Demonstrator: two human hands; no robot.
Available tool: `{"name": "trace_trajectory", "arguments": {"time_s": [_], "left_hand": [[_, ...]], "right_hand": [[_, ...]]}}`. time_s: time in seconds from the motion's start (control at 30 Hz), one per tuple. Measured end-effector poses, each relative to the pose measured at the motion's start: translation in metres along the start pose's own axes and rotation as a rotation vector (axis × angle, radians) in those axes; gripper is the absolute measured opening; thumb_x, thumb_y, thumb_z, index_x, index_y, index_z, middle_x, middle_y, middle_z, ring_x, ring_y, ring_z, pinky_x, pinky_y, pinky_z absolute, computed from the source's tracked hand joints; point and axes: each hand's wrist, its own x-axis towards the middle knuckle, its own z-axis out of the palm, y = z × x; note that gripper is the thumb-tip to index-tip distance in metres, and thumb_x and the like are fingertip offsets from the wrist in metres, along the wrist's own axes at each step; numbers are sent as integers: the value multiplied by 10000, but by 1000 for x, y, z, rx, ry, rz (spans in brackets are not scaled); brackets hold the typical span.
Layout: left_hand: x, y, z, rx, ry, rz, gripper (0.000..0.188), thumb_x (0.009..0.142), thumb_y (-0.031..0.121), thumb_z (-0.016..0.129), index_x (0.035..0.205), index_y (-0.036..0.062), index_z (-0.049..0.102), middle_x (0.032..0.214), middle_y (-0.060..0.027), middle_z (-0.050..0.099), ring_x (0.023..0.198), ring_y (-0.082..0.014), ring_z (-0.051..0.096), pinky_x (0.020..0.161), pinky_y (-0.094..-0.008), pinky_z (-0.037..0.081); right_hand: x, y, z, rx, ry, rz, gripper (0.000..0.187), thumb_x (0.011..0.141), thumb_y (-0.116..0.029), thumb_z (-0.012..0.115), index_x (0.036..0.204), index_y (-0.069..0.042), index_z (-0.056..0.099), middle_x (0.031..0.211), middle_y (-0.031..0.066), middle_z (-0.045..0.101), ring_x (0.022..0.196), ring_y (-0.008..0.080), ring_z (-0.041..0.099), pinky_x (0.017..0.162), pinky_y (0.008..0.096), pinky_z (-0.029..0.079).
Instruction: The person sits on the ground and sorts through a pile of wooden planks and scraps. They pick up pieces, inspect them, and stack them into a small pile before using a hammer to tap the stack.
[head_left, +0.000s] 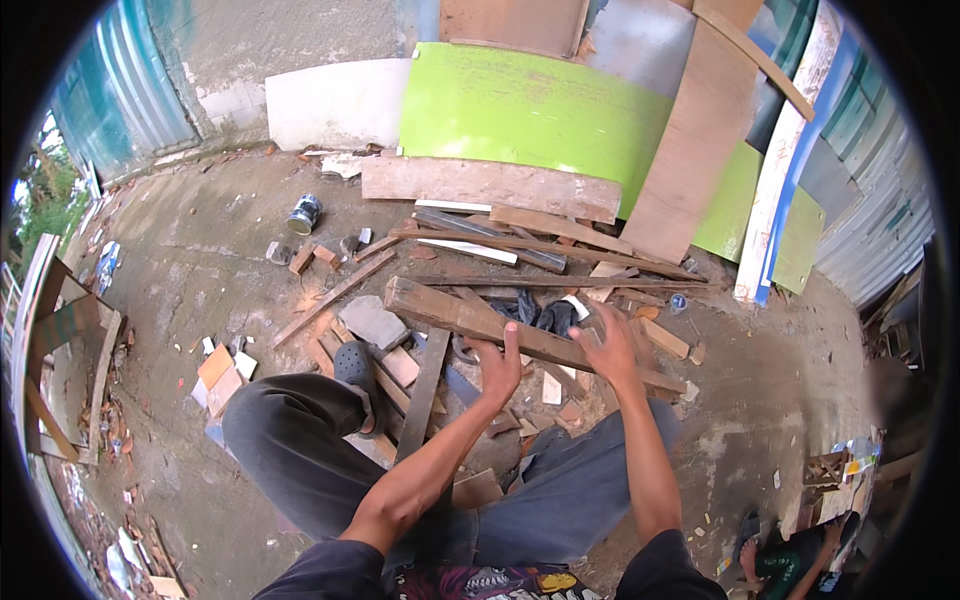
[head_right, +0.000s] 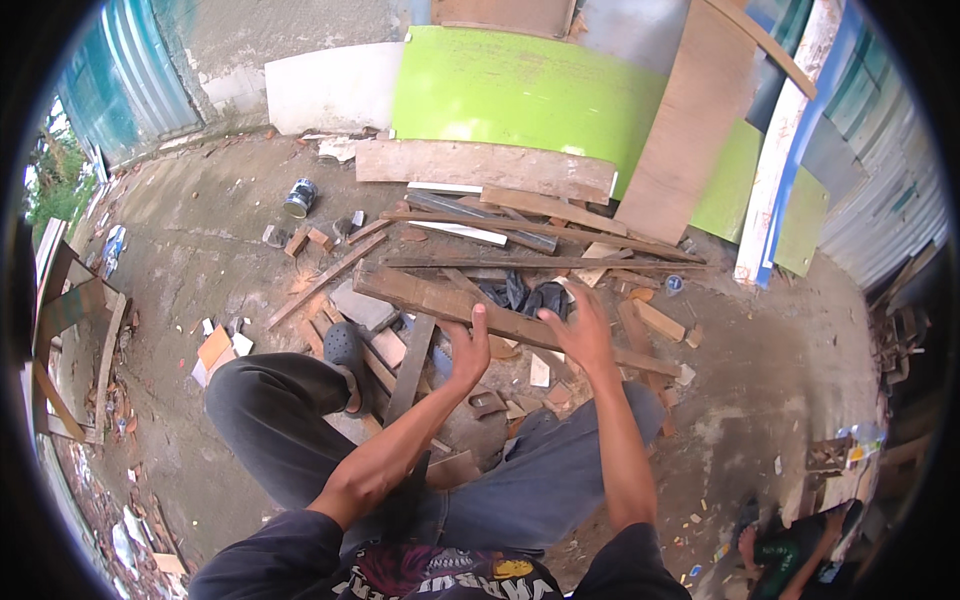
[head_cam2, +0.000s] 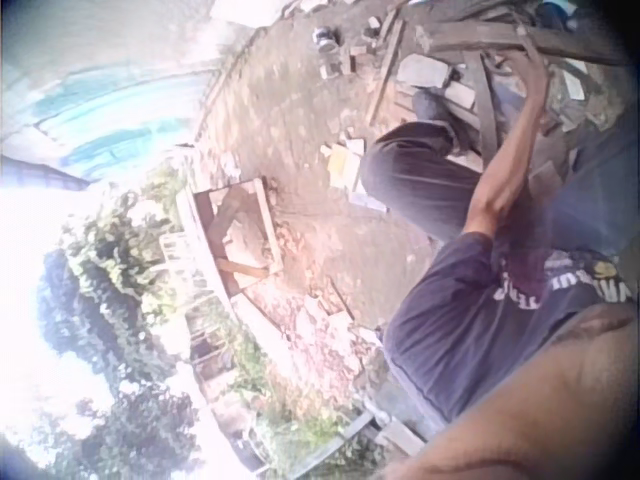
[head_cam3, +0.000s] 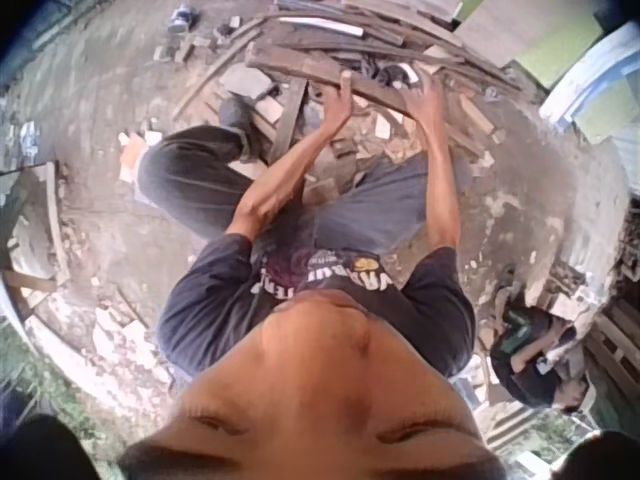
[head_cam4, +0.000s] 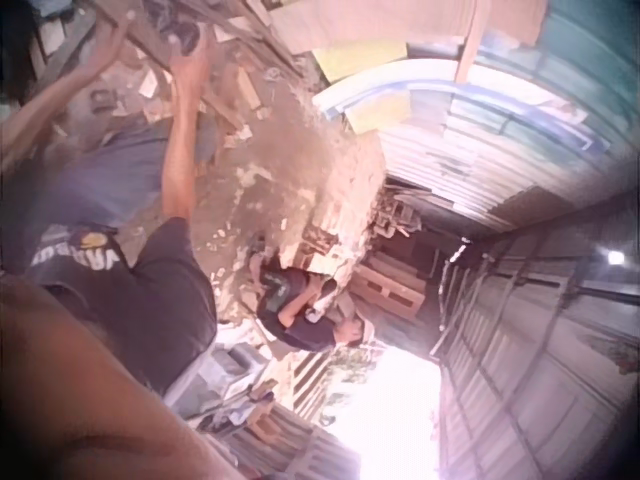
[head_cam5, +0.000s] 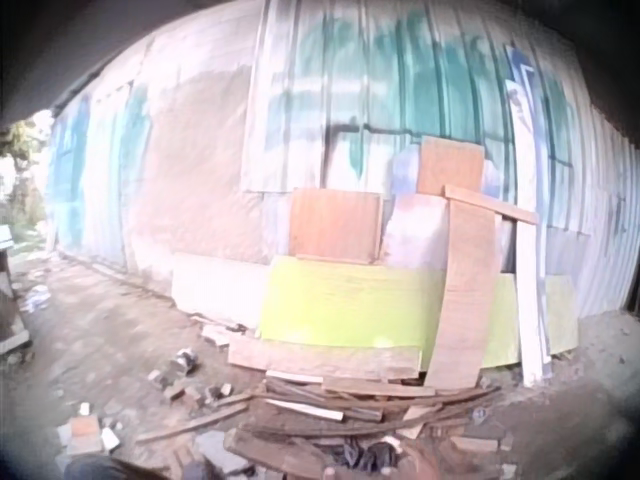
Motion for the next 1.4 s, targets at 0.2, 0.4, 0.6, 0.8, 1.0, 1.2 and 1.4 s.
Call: {"name": "trace_trajectory", "arguments": {"time_s": [0.2, 0.4, 0.6, 0.8, 1.0, 1.2, 1.4], "left_hand": [[8, -30, -17, 24, 130, -102, 968, 969, 503, 523, 1390, -182, -15, 1431, -342, 240, 1351, -356, 290, 1134, -377, 198], [10, -45, -17, 73, 167, -89, 1002, 956, 518, 539, 1383, -207, -5, 1406, -352, 283, 1345, -362, 311, 1133, -377, 209], [-1, -20, -7, 75, 176, -93, 1012, 951, 502, 559, 1383, -217, -6, 1421, -352, 276, 1339, -351, 327, 1125, -374, 232], [-6, -2, -16, -11, 141, -32, 1012, 926, 436, 631, 1436, -156, -12, 1435, -315, 288, 1340, -336, 331, 1125, -377, 242], [0, 19, -39, -222, 124, 54, 817, 874, 294, 726, 1424, -28, 213, 1344, -211, 429, 1216, -280, 474, 1051, -375, 368], [15, 62, -72, -539, -4, 263, 596, 830, 115, 732, 1286, 1, 364, 1204, -130, 515, 1103, -214, 573, 968, -372, 463], [22, 141, -119, -711, 33, 470, 619, 755, 23, 629, 1292, 28, 321, 1077, -101, 494, 984, -237, 573, 938, -404, 474]], "right_hand": [[-38, 77, 27, -391, -559, 314, 1151, 614, -585, 829, 1475, -27, 308, 1481, 264, 349, 1370, 424, 346, 1134, 515, 264], [-44, 109, 46, -461, -552, 415, 1151, 601, -538, 854, 1459, -11, 297, 1451, 281, 386, 1352, 431, 371, 1116, 501, 301], [-39, 112, 62, -504, -381, 314, 961, 645, -472, 854, 1352, -10, 394, 1327, 262, 508, 1258, 419, 466, 1042, 499, 378], [-36, 114, 61, -484, -343, 247, 743, 669, -394, 852, 1207, -15, 506, 1175, 218, 605, 1171, 394, 529, 982, 485, 415], [-52, 77, 55, -472, -70, 70, 589, 698, -288, 830, 1133, -12, 545, 1065, 195, 627, 1067, 386, 561, 932, 478, 397], [-56, 26, 48, -477, 178, -41, 514, 705, -156, 791, 1139, -37, 544, 1098, 163, 606, 1117, 350, 526, 1023, 500, 330], [-35, -52, 32, -402, 328, -248, 573, 680, -92, 769, 1193, -32, 520, 1209, 163, 571, 1220, 336, 485, 1107, 518, 274]]}}
